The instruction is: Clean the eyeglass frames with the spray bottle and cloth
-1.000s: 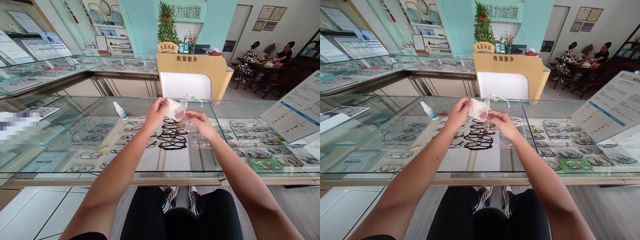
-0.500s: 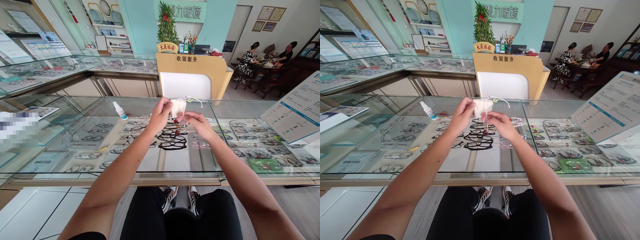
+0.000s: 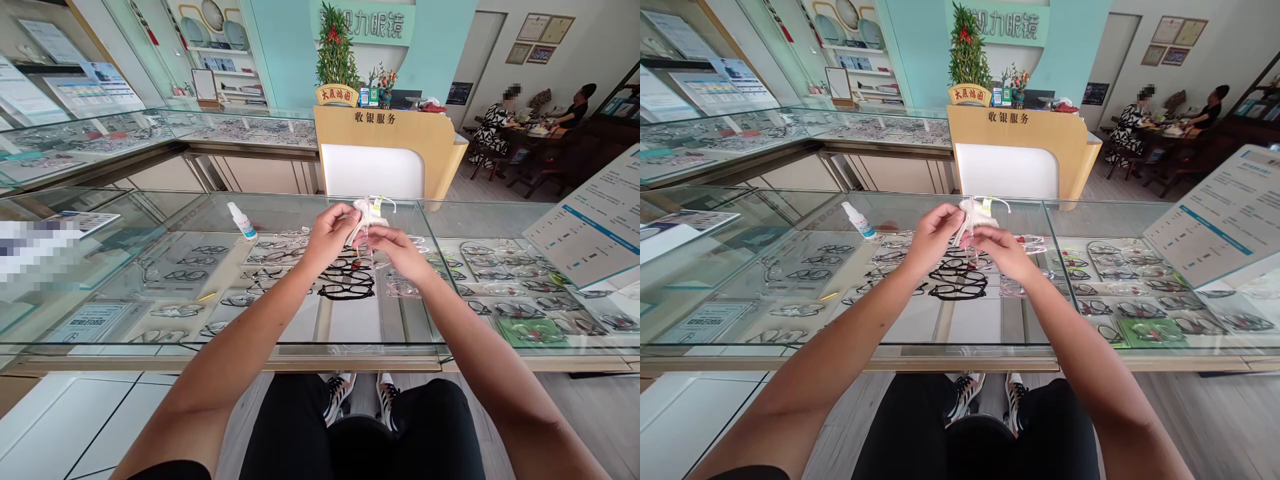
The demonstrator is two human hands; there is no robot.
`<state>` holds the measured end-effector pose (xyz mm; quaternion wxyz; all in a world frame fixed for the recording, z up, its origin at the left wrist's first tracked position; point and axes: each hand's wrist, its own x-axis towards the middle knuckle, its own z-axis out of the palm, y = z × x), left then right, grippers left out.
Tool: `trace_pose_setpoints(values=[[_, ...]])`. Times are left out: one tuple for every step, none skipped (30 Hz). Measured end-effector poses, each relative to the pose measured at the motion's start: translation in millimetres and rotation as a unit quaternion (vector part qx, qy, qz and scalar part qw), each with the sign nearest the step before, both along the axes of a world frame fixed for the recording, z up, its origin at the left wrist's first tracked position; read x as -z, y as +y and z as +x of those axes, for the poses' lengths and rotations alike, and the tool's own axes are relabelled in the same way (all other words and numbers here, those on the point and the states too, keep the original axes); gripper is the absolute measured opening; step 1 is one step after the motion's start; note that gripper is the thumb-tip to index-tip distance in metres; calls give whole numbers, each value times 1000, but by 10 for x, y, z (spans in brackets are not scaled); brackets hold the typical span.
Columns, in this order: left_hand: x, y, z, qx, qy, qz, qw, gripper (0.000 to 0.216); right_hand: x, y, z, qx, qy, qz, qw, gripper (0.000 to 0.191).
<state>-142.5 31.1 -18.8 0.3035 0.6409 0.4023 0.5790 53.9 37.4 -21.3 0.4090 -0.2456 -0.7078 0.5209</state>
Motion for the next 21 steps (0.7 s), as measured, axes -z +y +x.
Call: trace_pose_setpoints(values=[[5,4,9,10,-22,-6,1000,50,-6,-2,3,-2,3,1,1000,22],[9,9,17,25,-51,-15,998,53,-9,-2,7,-4,9,0,1000,22],[13,15,23,43,-83,-28,995,57,-8,2,12,-7,16,0,1000,22],[16,22,25,64,-114,-44,990,61,-3,7,17,-11,22,-1,1000,22],[19,29,24,87,-138,-65,984,64,5,15,23,-15,26,0,1000,22],[20,36,19,110,-152,-86,978,66,14,24,27,-20,27,0,999,23],[21,44,10,131,-157,-105,973,67,25,33,30,-25,26,-1,999,23],[22,52,-2,148,-154,-120,970,67,34,42,32,-28,24,-4,999,23],[23,61,-15,161,-149,-129,967,66,43,49,33,-31,22,-7,999,23],[26,71,-28,170,-145,-134,965,63,49,56,33,-32,21,-11,999,23],[31,80,-39,176,-146,-135,964,61,54,61,32,-33,21,-15,999,23],[36,89,-46,180,-152,-137,962,60,57,65,31,-35,22,-16,999,24],[42,95,-49,184,-161,-142,959,59,59,68,30,-37,24,-16,999,23],[48,98,-47,189,-170,-147,956,59,59,71,29,-40,29,-14,999,23],[53,98,-41,196,-178,-153,952,58,59,73,29,-44,35,-13,998,23],[55,93,-31,204,-184,-157,948,57,58,75,28,-47,40,-12,998,22],[54,86,-19,212,-190,-159,945,56,56,76,28,-50,44,-12,998,22],[51,76,-7,219,-194,-159,943,55,53,76,27,-51,46,-13,998,22],[45,66,4,225,-199,-156,941,55,49,73,25,-51,47,-16,997,22],[36,55,11,232,-201,-152,940,54,42,68,23,-51,49,-22,997,22],[27,46,15,240,-201,-146,939,52,33,61,21,-51,53,-32,997,22]])
